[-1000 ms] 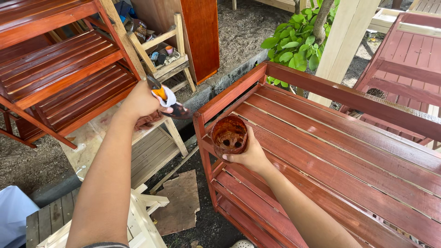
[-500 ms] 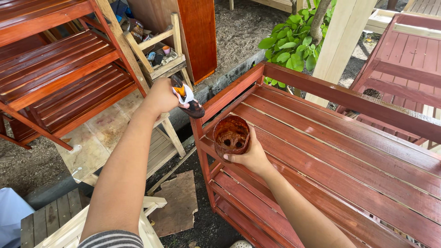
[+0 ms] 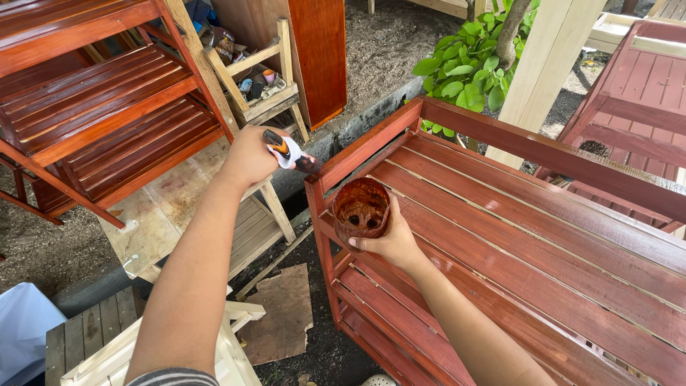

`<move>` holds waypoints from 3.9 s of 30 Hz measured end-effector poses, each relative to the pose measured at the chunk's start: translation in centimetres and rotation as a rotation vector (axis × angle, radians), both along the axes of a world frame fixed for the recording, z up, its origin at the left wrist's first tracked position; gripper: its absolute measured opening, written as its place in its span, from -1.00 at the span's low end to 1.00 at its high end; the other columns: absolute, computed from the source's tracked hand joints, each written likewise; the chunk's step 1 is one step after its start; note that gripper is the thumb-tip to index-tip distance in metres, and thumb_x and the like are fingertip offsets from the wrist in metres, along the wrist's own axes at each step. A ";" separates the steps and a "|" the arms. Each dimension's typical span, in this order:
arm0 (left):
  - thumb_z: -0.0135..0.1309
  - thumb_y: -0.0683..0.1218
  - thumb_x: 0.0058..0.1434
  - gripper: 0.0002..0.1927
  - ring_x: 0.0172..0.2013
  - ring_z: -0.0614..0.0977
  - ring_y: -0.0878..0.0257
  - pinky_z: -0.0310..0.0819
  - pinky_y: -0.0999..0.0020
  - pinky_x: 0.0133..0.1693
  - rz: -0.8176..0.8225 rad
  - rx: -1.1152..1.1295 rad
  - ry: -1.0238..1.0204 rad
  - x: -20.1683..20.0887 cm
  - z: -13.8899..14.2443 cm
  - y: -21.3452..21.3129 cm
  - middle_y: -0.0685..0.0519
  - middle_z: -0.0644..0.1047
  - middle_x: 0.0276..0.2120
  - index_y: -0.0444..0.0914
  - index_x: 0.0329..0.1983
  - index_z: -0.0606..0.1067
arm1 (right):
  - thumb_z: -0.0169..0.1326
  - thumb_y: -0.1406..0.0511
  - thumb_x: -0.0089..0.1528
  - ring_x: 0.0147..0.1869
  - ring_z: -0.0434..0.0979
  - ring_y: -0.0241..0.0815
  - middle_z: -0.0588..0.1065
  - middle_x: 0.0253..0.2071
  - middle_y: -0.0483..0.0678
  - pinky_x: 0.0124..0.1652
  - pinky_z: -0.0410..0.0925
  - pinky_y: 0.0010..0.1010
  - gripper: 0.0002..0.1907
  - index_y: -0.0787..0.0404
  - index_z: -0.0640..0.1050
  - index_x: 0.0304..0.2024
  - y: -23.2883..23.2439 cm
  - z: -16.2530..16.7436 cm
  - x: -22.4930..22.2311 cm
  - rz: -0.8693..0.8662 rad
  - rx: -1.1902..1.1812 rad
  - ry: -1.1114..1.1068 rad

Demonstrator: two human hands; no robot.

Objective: The person applies reddish-brown wood stain to a slatted wooden bench frame using a brush, holding a stain container in one hand. They dip the brush into the container and brush the stain across the bench slats, rails, and edges, working over different sections of the furniture.

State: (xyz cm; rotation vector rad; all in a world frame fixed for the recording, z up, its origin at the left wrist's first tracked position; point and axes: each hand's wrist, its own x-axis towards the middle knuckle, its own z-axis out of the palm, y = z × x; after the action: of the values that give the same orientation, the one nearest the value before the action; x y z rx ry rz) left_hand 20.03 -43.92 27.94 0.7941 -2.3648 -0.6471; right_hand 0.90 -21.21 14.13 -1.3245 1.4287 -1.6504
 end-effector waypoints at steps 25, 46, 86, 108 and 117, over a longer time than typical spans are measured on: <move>0.28 -0.16 -0.24 -0.59 0.07 0.59 0.03 0.44 0.08 0.12 -0.254 -0.968 -0.098 0.0 -4.2 6.2 0.03 0.61 -0.03 -0.09 -0.22 0.66 | 0.49 0.32 -0.15 0.38 0.41 0.00 0.41 0.25 0.09 0.32 0.34 -0.16 0.13 0.19 0.14 0.36 0.5 -1.0 -4.6 -0.217 0.020 -0.031; 0.07 -0.11 0.04 -0.95 0.13 0.50 0.02 0.35 0.18 0.23 -0.436 -1.098 -0.289 -8.2 -9.5 6.1 0.04 0.54 -0.12 -0.16 -0.45 0.52 | 0.50 0.27 -0.11 0.34 0.45 -0.10 0.45 0.22 0.06 0.29 0.32 -0.24 0.05 0.26 0.18 0.31 3.4 -1.5 -14.4 -0.319 0.064 0.091; 0.13 -0.10 0.06 -0.93 -0.03 0.54 0.10 0.38 0.21 0.17 -0.291 -1.160 -0.192 -35.3 -11.8 0.3 0.09 0.53 -0.30 -0.12 -0.48 0.61 | 0.49 0.24 -0.13 0.33 0.44 -0.13 0.45 0.22 0.01 0.28 0.33 -0.23 0.07 0.20 0.20 0.33 8.3 0.1 -24.0 -0.572 0.131 -0.032; 0.07 -0.12 0.05 -0.94 0.09 0.52 0.11 0.37 0.22 0.19 -0.191 -1.043 -0.373 -4.2 -9.4 11.8 0.09 0.54 -0.20 -0.14 -0.41 0.54 | 0.51 0.32 -0.12 0.37 0.42 -0.10 0.44 0.26 0.05 0.34 0.29 -0.22 0.09 0.26 0.18 0.34 7.9 -2.1 -12.7 -0.202 -0.005 0.051; 0.07 -0.11 0.03 -0.94 0.10 0.52 0.07 0.38 0.18 0.20 -0.219 -1.078 -0.261 -5.3 -9.4 11.2 0.08 0.54 -0.23 -0.13 -0.43 0.54 | 0.50 0.30 -0.12 0.38 0.41 -0.10 0.42 0.27 0.02 0.34 0.29 -0.22 0.10 0.20 0.16 0.37 9.2 -1.1 -12.0 -0.229 0.078 0.026</move>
State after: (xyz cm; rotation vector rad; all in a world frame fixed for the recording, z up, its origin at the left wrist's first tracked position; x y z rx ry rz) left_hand 14.70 -32.74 18.54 0.1254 -2.5361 0.6909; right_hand -11.12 -12.03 13.02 -1.1787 1.6946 -1.7060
